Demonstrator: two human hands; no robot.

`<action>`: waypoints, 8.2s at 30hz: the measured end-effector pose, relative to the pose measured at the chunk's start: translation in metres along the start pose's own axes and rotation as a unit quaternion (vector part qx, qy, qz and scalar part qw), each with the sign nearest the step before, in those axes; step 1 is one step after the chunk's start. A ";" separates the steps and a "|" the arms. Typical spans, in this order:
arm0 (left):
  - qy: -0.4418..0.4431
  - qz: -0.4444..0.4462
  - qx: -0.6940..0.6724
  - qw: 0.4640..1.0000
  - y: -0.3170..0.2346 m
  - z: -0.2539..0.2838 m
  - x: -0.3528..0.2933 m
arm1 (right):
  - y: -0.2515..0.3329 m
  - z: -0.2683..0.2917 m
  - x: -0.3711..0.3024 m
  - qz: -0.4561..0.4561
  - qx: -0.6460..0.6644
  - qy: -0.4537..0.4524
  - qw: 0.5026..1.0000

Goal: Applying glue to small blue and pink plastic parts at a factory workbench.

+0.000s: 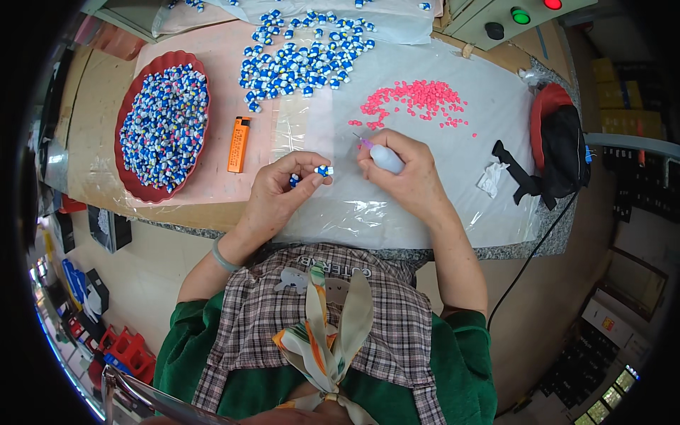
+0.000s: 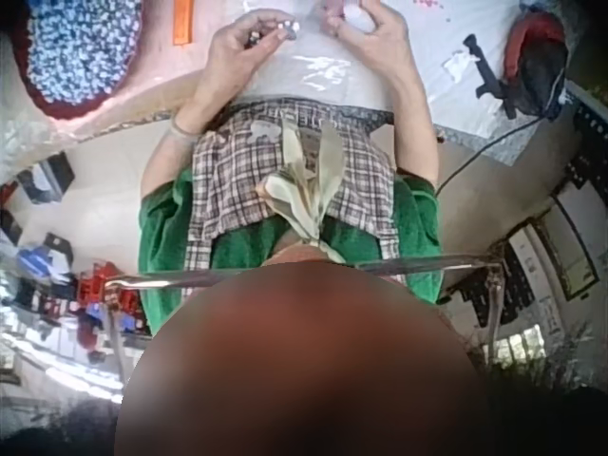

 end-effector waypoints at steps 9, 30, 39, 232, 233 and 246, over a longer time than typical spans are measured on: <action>0.019 -0.085 0.125 0.988 -0.021 -0.010 0.003 | -0.004 -0.022 -0.015 -0.084 0.195 0.025 0.977; 0.039 -0.249 0.244 0.936 -0.030 -0.019 -0.001 | -0.013 -0.028 -0.015 -0.094 0.115 -0.004 0.989; 0.075 0.064 -0.076 0.992 -0.002 -0.018 0.003 | -0.019 -0.018 -0.015 -0.080 0.176 -0.019 0.981; 0.071 -0.162 0.192 0.965 -0.036 -0.016 -0.001 | -0.014 -0.031 -0.015 -0.083 0.151 0.059 0.983; 0.066 -0.178 0.204 0.960 -0.037 -0.016 -0.002 | -0.015 -0.032 -0.014 -0.088 0.142 0.059 0.984; 0.075 -0.192 0.164 0.965 -0.032 -0.015 0.007 | -0.014 -0.023 -0.015 -0.018 0.120 -0.059 0.991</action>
Point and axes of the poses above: each hand's wrist, its own x-axis towards the middle knuckle, its own z-axis out of the back of the hand, y = z × x, the point moved 7 cm from there along x, towards the middle knuckle, and after that the axes turned 8 degrees about -z, right-handed, at the moved point
